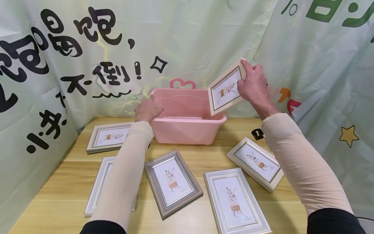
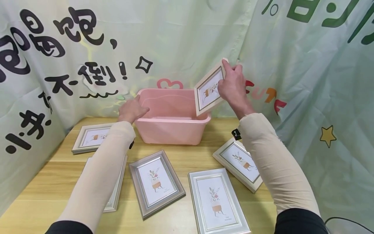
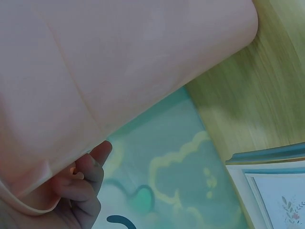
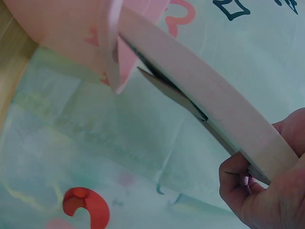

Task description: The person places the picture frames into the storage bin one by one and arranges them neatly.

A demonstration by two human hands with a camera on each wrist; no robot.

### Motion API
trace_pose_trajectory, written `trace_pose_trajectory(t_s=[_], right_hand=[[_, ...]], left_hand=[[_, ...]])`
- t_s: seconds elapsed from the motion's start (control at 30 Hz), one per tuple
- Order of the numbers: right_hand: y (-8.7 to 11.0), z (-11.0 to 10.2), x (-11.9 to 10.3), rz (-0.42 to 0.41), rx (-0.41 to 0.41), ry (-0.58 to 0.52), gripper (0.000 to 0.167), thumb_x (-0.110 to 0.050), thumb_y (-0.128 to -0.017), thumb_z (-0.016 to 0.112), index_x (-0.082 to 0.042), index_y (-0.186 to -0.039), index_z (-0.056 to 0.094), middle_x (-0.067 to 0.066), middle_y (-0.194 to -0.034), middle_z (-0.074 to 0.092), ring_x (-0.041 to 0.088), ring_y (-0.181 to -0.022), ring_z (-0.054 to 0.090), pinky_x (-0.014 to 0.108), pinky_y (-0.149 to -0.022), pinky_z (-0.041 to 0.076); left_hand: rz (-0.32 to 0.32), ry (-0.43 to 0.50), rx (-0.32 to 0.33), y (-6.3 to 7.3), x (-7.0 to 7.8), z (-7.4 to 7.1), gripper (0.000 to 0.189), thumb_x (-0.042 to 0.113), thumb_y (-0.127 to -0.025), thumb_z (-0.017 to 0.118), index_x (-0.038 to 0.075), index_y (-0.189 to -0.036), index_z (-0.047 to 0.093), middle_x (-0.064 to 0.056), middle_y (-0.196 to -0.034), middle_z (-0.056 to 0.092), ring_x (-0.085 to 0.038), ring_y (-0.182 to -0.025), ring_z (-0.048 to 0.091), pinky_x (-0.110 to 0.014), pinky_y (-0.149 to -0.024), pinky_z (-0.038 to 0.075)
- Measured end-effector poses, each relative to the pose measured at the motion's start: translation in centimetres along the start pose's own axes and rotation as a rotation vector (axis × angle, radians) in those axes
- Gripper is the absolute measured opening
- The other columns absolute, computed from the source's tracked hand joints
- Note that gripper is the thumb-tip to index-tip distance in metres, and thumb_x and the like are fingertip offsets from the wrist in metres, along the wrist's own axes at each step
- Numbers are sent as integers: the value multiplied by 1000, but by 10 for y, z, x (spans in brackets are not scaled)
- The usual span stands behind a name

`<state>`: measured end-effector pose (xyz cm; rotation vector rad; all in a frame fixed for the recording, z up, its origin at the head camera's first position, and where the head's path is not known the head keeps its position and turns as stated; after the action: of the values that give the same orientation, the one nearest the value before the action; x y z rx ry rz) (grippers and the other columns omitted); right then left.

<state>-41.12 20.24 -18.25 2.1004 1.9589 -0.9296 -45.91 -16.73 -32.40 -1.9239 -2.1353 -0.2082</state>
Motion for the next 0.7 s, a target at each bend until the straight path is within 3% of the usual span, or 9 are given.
trace_pose_trajectory(t_s=[0.2,0.37,0.7], right_hand=[[-2,11,4,16,-15,-12,74,-11,-93,46,-36,-155,15,20,-143,33,34,-116,42,43,-86,44],[-2,18,2,50,-37,-19,76,-10,-92,50,-37,-155,17,20,-141,34,35,-113,44,41,-84,48],[-4,34,1,72,-69,18,76,-9,-90,48,-37,-154,19,18,-142,34,36,-108,44,45,-84,40]], left_hand=[[0,-1,-2,1,0,0,86,51,-85,51,13,-156,19,-20,-99,64,-32,-82,61,-47,-75,51],[3,13,4,-1,1,0,86,51,-85,52,14,-155,20,-20,-101,63,-33,-84,60,-48,-76,51],[4,19,5,-1,0,0,85,51,-85,52,14,-155,21,-22,-111,63,-36,-92,61,-52,-80,51]])
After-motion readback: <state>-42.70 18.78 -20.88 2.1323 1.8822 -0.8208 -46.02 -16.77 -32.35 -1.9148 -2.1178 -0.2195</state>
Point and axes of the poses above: each hand's wrist, its own y-axis away from the middle knuckle, its own z-axis out of the palm, x = y × z, the point moved 9 cm from there along -y, towards the middle knuckle
